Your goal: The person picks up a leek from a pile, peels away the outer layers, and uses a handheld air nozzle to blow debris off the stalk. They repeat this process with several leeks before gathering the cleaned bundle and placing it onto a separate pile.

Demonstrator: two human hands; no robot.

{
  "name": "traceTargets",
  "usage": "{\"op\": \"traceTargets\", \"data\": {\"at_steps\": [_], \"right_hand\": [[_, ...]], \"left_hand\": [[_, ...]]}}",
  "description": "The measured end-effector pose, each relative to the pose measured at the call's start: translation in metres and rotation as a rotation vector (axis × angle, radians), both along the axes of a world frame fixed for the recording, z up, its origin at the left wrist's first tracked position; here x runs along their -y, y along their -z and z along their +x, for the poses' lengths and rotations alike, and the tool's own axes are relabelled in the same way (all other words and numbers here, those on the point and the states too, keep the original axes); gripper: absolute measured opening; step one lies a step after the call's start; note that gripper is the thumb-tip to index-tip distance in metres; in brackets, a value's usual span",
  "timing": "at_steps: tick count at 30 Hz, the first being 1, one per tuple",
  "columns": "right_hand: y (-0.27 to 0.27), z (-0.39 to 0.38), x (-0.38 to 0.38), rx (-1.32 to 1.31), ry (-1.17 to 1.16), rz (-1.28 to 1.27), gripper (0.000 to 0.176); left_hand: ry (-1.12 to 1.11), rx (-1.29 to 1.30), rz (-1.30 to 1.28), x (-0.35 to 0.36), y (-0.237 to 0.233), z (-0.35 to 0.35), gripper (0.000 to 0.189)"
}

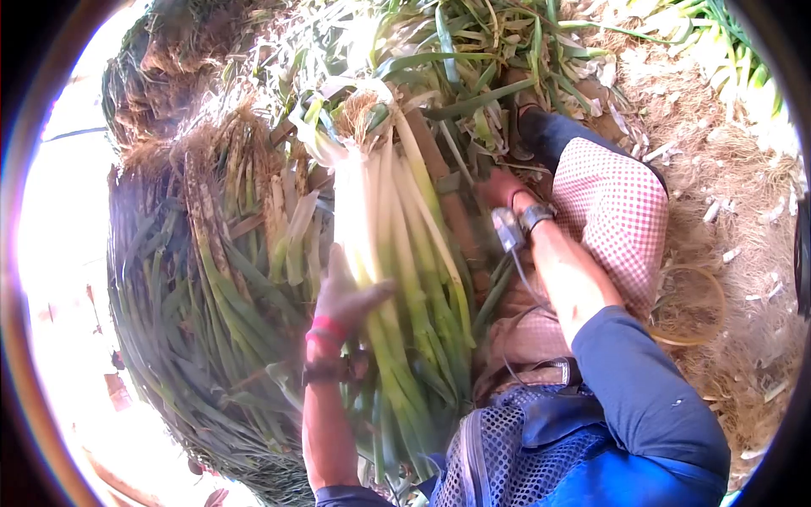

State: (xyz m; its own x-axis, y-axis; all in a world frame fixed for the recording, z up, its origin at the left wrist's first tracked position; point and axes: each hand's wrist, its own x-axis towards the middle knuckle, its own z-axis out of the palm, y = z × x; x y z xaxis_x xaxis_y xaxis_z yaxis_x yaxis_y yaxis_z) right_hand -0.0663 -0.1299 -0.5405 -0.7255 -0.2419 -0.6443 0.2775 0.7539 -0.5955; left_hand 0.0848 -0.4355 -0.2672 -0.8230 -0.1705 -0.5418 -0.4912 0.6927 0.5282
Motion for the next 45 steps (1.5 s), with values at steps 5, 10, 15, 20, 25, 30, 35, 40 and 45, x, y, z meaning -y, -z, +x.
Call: {"op": "traceTargets", "data": {"at_steps": [5, 10, 15, 20, 25, 30, 35, 40, 45], "right_hand": [[0.068, 0.037, 0.027, 0.116, 0.167, -0.173, 0.067], [0.034, 0.03, 0.042, 0.074, 0.433, -0.065, 0.066], [0.037, 0.011, 0.046, -0.084, 0.588, -0.294, 0.041], [-0.108, 0.002, 0.054, -0.261, 0.744, -0.54, 0.032], [-0.171, 0.045, 0.072, -0.258, 0.288, -0.302, 0.048], [-0.186, 0.066, 0.071, -0.124, 0.24, -0.18, 0.068], [-0.174, 0.066, 0.075, -0.03, 0.345, -0.326, 0.076], [-0.185, 0.063, 0.069, 0.077, 0.302, -0.444, 0.067], [-0.168, 0.091, 0.07, 0.098, 0.229, -0.552, 0.056]], "left_hand": [[-0.025, 0.099, 0.005, -0.005, -0.004, -0.005, 0.127], [0.079, 0.068, -0.119, -0.001, -0.002, -0.005, 0.124], [-0.155, 0.095, 0.234, -0.007, -0.001, -0.006, 0.114], [-0.035, 0.037, 0.224, -0.013, -0.011, -0.015, 0.106], [-0.177, 0.043, 0.413, 0.003, 0.008, -0.001, 0.108], [-0.081, -0.04, 0.373, 0.029, 0.025, -0.006, 0.102], [-0.21, 0.008, 0.495, 0.018, 0.005, -0.037, 0.102], [-0.204, -0.028, 0.559, 0.022, 0.001, -0.034, 0.091], [-0.215, -0.026, 0.572, 0.019, -0.009, -0.032, 0.088]]}}
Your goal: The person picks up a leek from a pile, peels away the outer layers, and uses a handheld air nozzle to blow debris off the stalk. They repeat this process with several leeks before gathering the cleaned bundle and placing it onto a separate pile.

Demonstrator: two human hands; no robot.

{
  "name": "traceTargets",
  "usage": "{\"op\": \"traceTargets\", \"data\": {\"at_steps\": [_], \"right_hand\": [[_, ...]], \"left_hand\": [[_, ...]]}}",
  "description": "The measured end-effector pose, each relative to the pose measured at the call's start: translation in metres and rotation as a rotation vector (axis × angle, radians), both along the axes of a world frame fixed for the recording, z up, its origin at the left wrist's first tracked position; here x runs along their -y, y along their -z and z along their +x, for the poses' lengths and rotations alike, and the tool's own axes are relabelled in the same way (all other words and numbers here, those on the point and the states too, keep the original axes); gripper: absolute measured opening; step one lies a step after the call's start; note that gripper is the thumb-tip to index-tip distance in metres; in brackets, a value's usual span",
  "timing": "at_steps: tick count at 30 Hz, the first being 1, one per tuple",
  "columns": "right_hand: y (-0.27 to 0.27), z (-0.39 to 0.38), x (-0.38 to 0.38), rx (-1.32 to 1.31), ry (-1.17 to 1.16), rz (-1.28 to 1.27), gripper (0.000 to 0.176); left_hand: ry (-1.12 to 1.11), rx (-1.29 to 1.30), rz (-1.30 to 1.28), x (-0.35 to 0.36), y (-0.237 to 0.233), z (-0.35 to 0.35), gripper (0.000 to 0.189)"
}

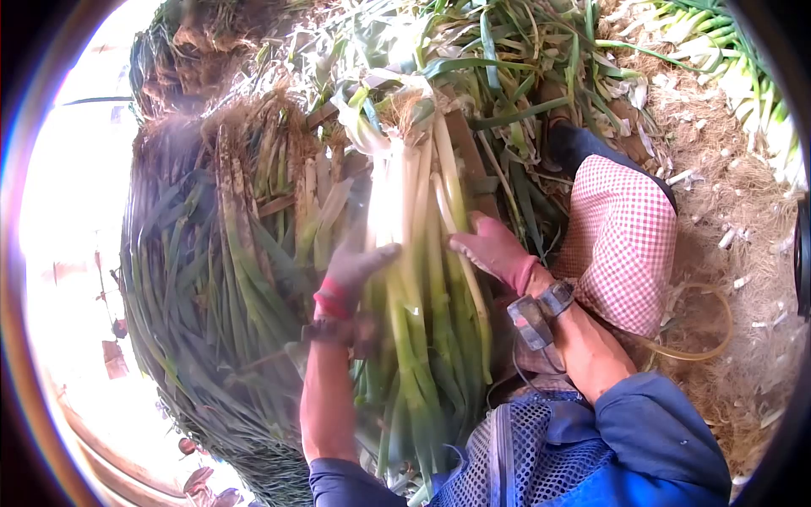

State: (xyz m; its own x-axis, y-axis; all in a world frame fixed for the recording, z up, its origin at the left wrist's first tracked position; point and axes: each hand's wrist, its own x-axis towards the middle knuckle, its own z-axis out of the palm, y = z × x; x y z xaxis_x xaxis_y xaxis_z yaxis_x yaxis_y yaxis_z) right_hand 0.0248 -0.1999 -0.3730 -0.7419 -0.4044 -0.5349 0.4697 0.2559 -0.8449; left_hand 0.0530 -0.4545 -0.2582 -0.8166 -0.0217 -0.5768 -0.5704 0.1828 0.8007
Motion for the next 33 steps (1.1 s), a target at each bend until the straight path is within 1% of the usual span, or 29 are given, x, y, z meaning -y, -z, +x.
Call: {"op": "traceTargets", "data": {"at_steps": [3, 4, 5, 7, 8, 9, 11, 12, 13, 15, 16, 17, 19, 20, 21, 23, 24, 26, 27, 28, 30, 31, 33], "right_hand": [[0.005, -0.014, -0.004, -0.038, -0.068, -0.065, 0.057], [0.007, -0.02, -0.002, -0.054, -0.093, -0.161, 0.059], [0.009, -0.025, -0.001, -0.055, -0.098, -0.16, 0.059], [0.001, -0.034, 0.0, 0.08, -0.097, -0.115, 0.059], [0.014, -0.033, 0.007, 0.102, -0.056, -0.088, 0.059], [0.023, -0.032, 0.014, 0.098, -0.057, -0.091, 0.059], [0.036, -0.029, 0.021, 0.288, 0.062, -0.393, 0.059], [0.03, -0.027, 0.025, 0.214, 0.104, -0.453, 0.055], [0.023, -0.025, 0.025, 0.206, 0.099, -0.454, 0.055], [0.001, -0.021, 0.019, 0.351, 0.189, -0.675, 0.048], [-0.013, -0.02, 0.009, 0.302, 0.125, -0.702, 0.047], [-0.011, -0.02, 0.007, 0.301, 0.116, -0.699, 0.047], [-0.003, -0.024, 0.005, 0.386, 0.086, -0.702, 0.051], [0.008, -0.022, 0.004, 0.33, 0.052, -0.728, 0.052], [0.002, -0.022, 0.004, 0.317, 0.043, -0.729, 0.052], [-0.006, -0.02, 0.005, 0.433, 0.087, -0.604, 0.054], [-0.006, -0.021, 0.004, 0.43, 0.085, -0.602, 0.054], [-0.002, -0.024, 0.003, 0.485, 0.066, -0.54, 0.063], [0.0, -0.023, 0.003, 0.52, 0.056, -0.509, 0.067], [0.001, -0.023, 0.002, 0.523, 0.055, -0.51, 0.067], [0.002, -0.027, -0.001, 0.421, 0.014, -0.464, 0.067], [0.002, -0.028, -0.001, 0.428, 0.015, -0.463, 0.067], [0.002, -0.027, 0.001, 0.515, 0.063, -0.552, 0.065]], "left_hand": [[-0.014, 0.015, 0.006, 0.0, 0.005, -0.003, 0.088], [-0.014, 0.015, 0.012, 0.001, 0.009, -0.005, 0.087], [-0.019, 0.014, 0.012, 0.002, 0.013, -0.004, 0.087], [-0.084, -0.024, 0.0, -0.001, 0.012, -0.003, 0.064], [-0.025, -0.011, -0.01, 0.001, 0.011, -0.005, 0.083], [-0.026, -0.015, -0.014, 0.001, 0.01, -0.007, 0.083], [-0.026, 0.074, 0.017, -0.001, 0.008, -0.008, 0.087], [-0.021, 0.022, 0.014, -0.007, 0.006, -0.008, 0.09], [-0.023, 0.013, 0.013, -0.011, 0.003, -0.007, 0.09], [-0.052, -0.033, 0.028, -0.017, -0.006, -0.001, 0.092], [-0.047, -0.033, 0.038, -0.017, -0.009, 0.0, 0.095], [-0.055, -0.036, 0.04, -0.019, -0.012, 0.002, 0.095], [0.002, -0.127, 0.083, -0.031, -0.025, 0.004, 0.096], [0.015, -0.116, 0.065, -0.033, -0.027, 0.004, 0.093], [-0.007, -0.088, -0.02, -0.035, -0.021, 0.005, 0.091], [-0.013, -0.073, 0.053, -0.029, 0.008, 0.004, 0.091], [-0.015, -0.076, 0.054, -0.028, 0.011, 0.002, 0.091], [0.032, -0.072, 0.136, -0.023, 0.019, -0.001, 0.089], [0.028, -0.065, 0.136, -0.021, 0.021, 0.0, 0.089], [0.054, -0.026, 0.14, -0.018, 0.021, -0.002, 0.088], [0.076, 0.011, 0.142, -0.015, 0.021, -0.008, 0.087], [0.088, 0.027, 0.165, -0.014, 0.022, -0.009, 0.086], [0.1, 0.057, 0.193, -0.011, 0.029, -0.008, 0.085]]}}
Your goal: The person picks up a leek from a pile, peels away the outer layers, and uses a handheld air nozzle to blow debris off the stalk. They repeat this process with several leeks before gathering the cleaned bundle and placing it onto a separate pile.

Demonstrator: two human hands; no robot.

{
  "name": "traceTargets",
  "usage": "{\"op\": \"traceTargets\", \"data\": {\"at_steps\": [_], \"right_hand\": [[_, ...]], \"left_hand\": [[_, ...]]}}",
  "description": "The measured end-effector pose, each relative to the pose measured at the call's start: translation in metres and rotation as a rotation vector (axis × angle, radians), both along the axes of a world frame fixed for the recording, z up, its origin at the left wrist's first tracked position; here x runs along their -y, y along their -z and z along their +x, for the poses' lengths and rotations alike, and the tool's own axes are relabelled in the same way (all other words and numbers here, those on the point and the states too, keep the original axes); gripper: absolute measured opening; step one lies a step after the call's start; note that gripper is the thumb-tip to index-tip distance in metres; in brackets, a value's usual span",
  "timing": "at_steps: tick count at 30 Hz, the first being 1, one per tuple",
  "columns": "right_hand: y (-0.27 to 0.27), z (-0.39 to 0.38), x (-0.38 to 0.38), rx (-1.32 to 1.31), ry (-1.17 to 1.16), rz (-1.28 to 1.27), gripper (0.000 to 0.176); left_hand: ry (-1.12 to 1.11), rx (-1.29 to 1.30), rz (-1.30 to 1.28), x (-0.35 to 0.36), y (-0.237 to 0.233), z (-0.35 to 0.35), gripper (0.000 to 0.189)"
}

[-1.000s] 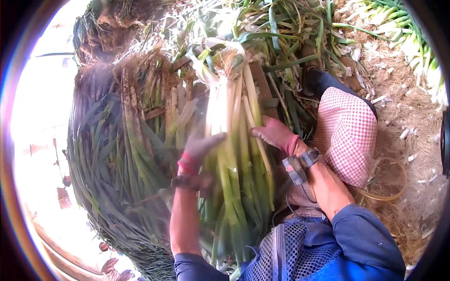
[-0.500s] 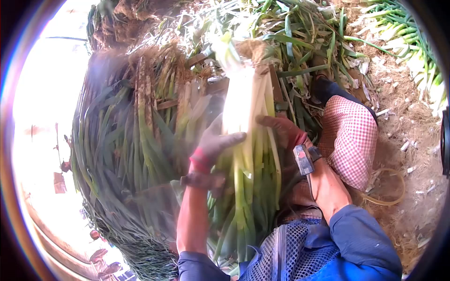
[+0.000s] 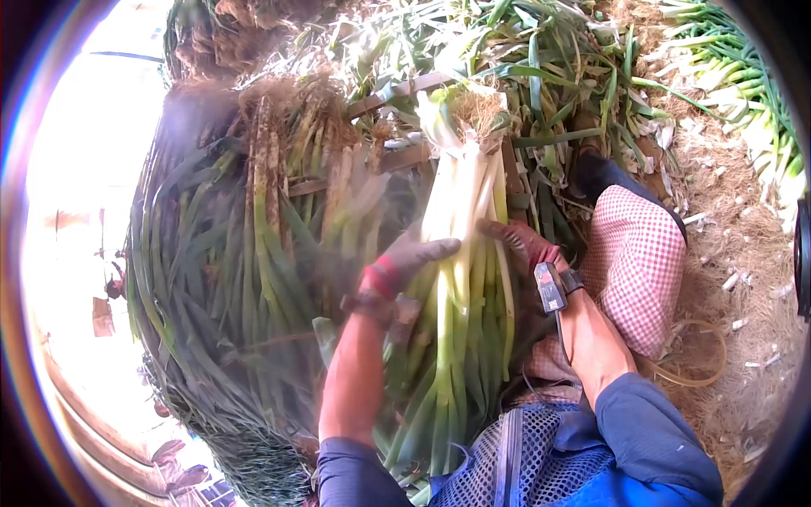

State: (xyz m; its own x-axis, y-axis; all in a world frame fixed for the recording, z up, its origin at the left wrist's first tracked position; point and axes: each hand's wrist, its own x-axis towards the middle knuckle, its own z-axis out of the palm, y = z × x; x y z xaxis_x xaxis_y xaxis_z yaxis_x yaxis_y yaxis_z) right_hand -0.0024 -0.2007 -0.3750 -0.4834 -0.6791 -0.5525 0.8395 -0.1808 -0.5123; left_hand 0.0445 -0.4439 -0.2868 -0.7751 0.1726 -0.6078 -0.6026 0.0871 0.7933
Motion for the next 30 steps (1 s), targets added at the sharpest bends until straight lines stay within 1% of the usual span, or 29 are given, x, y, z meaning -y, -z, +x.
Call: {"op": "traceTargets", "data": {"at_steps": [3, 4, 6, 7, 8, 10, 11, 12, 14, 15, 17, 19, 21, 22, 24, 25, 26, 27, 28, 30], "right_hand": [[-0.01, -0.002, -0.002, 0.062, 0.007, -0.036, 0.062], [-0.008, -0.003, -0.003, 0.061, 0.015, -0.037, 0.062], [0.003, -0.002, 0.0, 0.123, 0.019, -0.115, 0.059], [0.014, 0.001, 0.011, 0.092, 0.103, -0.216, 0.056], [0.024, 0.004, 0.013, 0.091, 0.109, -0.217, 0.056], [0.034, 0.006, 0.015, -0.031, 0.126, -0.078, 0.058], [0.042, 0.007, 0.018, -0.188, 0.107, 0.047, 0.071], [0.035, 0.007, 0.014, -0.185, 0.114, 0.052, 0.071], [0.015, 0.003, 0.005, -0.418, -0.016, 0.377, 0.088], [0.014, 0.003, 0.006, -0.506, -0.065, 0.546, 0.097], [0.014, 0.007, 0.005, -0.511, -0.049, 0.551, 0.095], [0.021, 0.009, 0.006, -0.51, -0.04, 0.551, 0.094], [0.028, 0.007, 0.006, -0.431, -0.015, 0.339, 0.09], [0.031, 0.008, 0.005, -0.428, -0.015, 0.342, 0.09], [0.037, 0.011, 0.001, -0.29, 0.073, 0.094, 0.085], [0.041, 0.012, 0.001, -0.286, 0.074, 0.096, 0.085], [0.046, 0.012, 0.002, -0.256, 0.072, 0.036, 0.072], [0.047, 0.012, 0.003, -0.227, 0.069, -0.024, 0.059], [0.047, 0.012, 0.004, -0.227, 0.072, -0.023, 0.059], [0.039, 0.009, 0.004, -0.11, 0.033, 0.031, 0.056]], "left_hand": [[-0.023, 0.12, 0.138, 0.007, 0.011, -0.001, 0.081], [-0.015, 0.119, 0.136, 0.01, 0.012, -0.002, 0.081], [0.002, 0.197, 0.09, 0.012, 0.012, -0.004, 0.079], [-0.003, 0.182, 0.105, 0.01, 0.013, -0.004, 0.076], [0.004, 0.181, 0.103, 0.008, 0.013, -0.002, 0.076], [-0.064, 0.087, 0.119, 0.0, 0.003, 0.001, 0.074], [-0.088, 0.115, 0.125, -0.003, -0.004, 0.003, 0.075], [-0.086, 0.106, 0.096, -0.003, -0.003, 0.004, 0.076], [-0.054, 0.068, 0.087, -0.002, -0.003, 0.003, 0.077], [-0.049, 0.066, 0.089, 0.0, 0.0, 0.002, 0.077], [-0.066, 0.102, 0.084, 0.005, 0.009, 0.004, 0.078], [-0.049, 0.092, 0.052, 0.005, 0.008, 0.004, 0.077], [-0.033, 0.082, 0.017, 0.009, 0.012, 0.004, 0.076], [-0.041, 0.124, 0.043, 0.015, 0.02, 0.005, 0.075], [-0.044, 0.17, 0.075, 0.022, 0.027, 0.004, 0.074], [-0.017, 0.183, 0.045, 0.025, 0.027, 0.004, 0.071], [0.011, 0.196, 0.012, 0.027, 0.028, 0.004, 0.069], [-0.009, 0.209, 0.016, 0.025, 0.028, 0.004, 0.07], [-0.006, 0.21, 0.016, 0.026, 0.029, 0.004, 0.07], [-0.043, 0.216, 0.034, 0.019, 0.024, 0.002, 0.075]]}}
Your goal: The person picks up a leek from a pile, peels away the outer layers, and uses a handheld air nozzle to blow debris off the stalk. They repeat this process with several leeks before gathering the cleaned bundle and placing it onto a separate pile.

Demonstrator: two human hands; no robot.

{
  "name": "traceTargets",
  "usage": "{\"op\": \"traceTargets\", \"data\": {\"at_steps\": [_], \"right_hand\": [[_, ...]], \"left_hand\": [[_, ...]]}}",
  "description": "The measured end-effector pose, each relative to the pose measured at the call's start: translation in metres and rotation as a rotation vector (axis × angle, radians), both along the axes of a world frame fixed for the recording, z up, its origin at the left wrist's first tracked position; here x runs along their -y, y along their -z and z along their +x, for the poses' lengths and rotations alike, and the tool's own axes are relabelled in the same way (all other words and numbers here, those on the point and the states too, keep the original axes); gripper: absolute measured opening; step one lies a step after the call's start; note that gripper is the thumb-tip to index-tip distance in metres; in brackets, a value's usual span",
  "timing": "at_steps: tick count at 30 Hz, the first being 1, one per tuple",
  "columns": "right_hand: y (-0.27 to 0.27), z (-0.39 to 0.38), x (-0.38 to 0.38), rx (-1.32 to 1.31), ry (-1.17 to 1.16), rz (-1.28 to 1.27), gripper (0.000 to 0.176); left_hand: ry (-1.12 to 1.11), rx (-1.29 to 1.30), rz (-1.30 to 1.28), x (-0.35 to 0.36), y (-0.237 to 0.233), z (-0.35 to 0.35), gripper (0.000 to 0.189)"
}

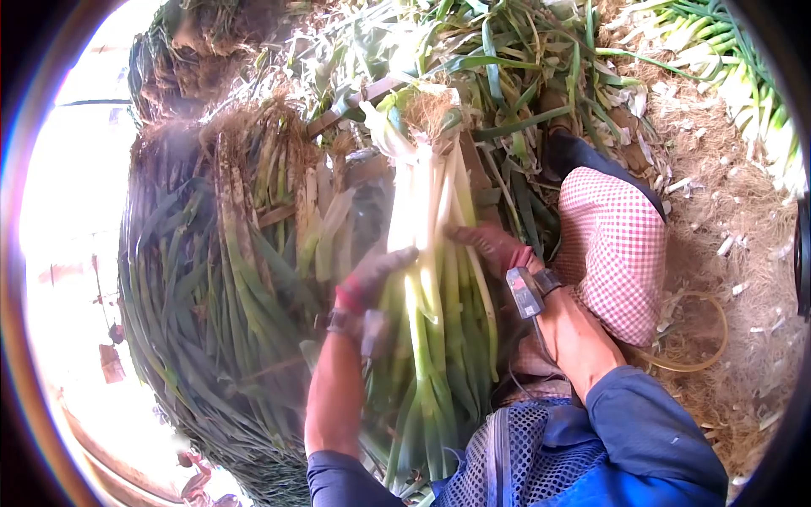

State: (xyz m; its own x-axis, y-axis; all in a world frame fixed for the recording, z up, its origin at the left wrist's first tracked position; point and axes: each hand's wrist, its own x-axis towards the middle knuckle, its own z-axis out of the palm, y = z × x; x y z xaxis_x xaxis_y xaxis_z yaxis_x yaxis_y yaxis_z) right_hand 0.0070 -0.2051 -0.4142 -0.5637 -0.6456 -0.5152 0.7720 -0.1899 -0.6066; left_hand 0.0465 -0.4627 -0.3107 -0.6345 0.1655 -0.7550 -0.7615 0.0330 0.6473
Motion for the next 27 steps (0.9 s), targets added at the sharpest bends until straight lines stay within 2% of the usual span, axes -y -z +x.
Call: {"op": "traceTargets", "data": {"at_steps": [4, 6, 7, 10, 12, 13, 14, 16, 17, 18, 20, 22, 24, 25, 27], "right_hand": [[-0.052, -0.002, -0.01, -0.096, 0.02, -0.018, 0.056], [-0.088, 0.003, -0.017, -0.06, 0.049, -0.234, 0.063], [-0.096, 0.001, -0.017, -0.073, 0.043, -0.237, 0.063], [-0.127, -0.002, -0.012, -0.27, -0.073, -0.32, 0.061], [-0.153, 0.003, 0.0, -0.58, 0.011, -0.321, 0.057], [-0.168, 0.009, 0.003, -0.308, -0.02, -0.442, 0.059], [-0.183, 0.013, 0.006, -0.323, -0.029, -0.443, 0.059], [-0.218, 0.027, 0.01, -0.393, -0.047, -0.53, 0.065], [-0.253, 0.037, 0.01, -0.417, -0.018, -0.559, 0.068], [-0.275, 0.044, 0.016, -0.41, -0.013, -0.586, 0.061], [-0.307, 0.049, 0.031, -0.714, 0.042, -0.512, 0.05], [-0.357, 0.065, 0.041, -0.616, 0.007, -0.591, 0.043], [-0.39, 0.081, 0.064, -0.621, -0.015, -0.671, 0.041], [-0.404, 0.092, 0.075, -0.623, -0.026, -0.676, 0.041], [-0.423, 0.115, 0.091, -0.517, -0.054, -0.936, 0.044]], "left_hand": [[-0.034, -0.158, -0.01, -0.018, -0.031, 0.005, 0.085], [-0.014, -0.287, -0.046, -0.018, -0.053, 0.013, 0.093], [0.037, -0.373, -0.049, -0.022, -0.078, 0.016, 0.099], [-0.006, -0.494, -0.121, -0.032, -0.125, 0.032, 0.092], [-0.03, -0.525, -0.132, -0.04, -0.16, 0.043, 0.096], [-0.045, -0.524, -0.136, -0.042, -0.172, 0.052, 0.101], [-0.09, -0.526, -0.093, -0.039, -0.181, 0.061, 0.105], [-0.096, -0.647, -0.092, -0.061, -0.234, 0.077, 0.111], [-0.13, -0.662, -0.126, -0.068, -0.26, 0.086, 0.097], [-0.134, -0.657, -0.286, -0.066, -0.283, 0.097, 0.092], [-0.176, -0.764, -0.415, -0.056, -0.318, 0.125, 0.08], [-0.088, -0.811, -0.553, -0.02, -0.35, 0.158, 0.068], [-0.177, -0.939, -0.734, 0.023, -0.369, 0.198, 0.059], [-0.188, -0.94, -0.74, 0.016, -0.381, 0.22, 0.059], [-0.548, -1.064, -0.838, -0.004, -0.411, 0.263, 0.066]]}}
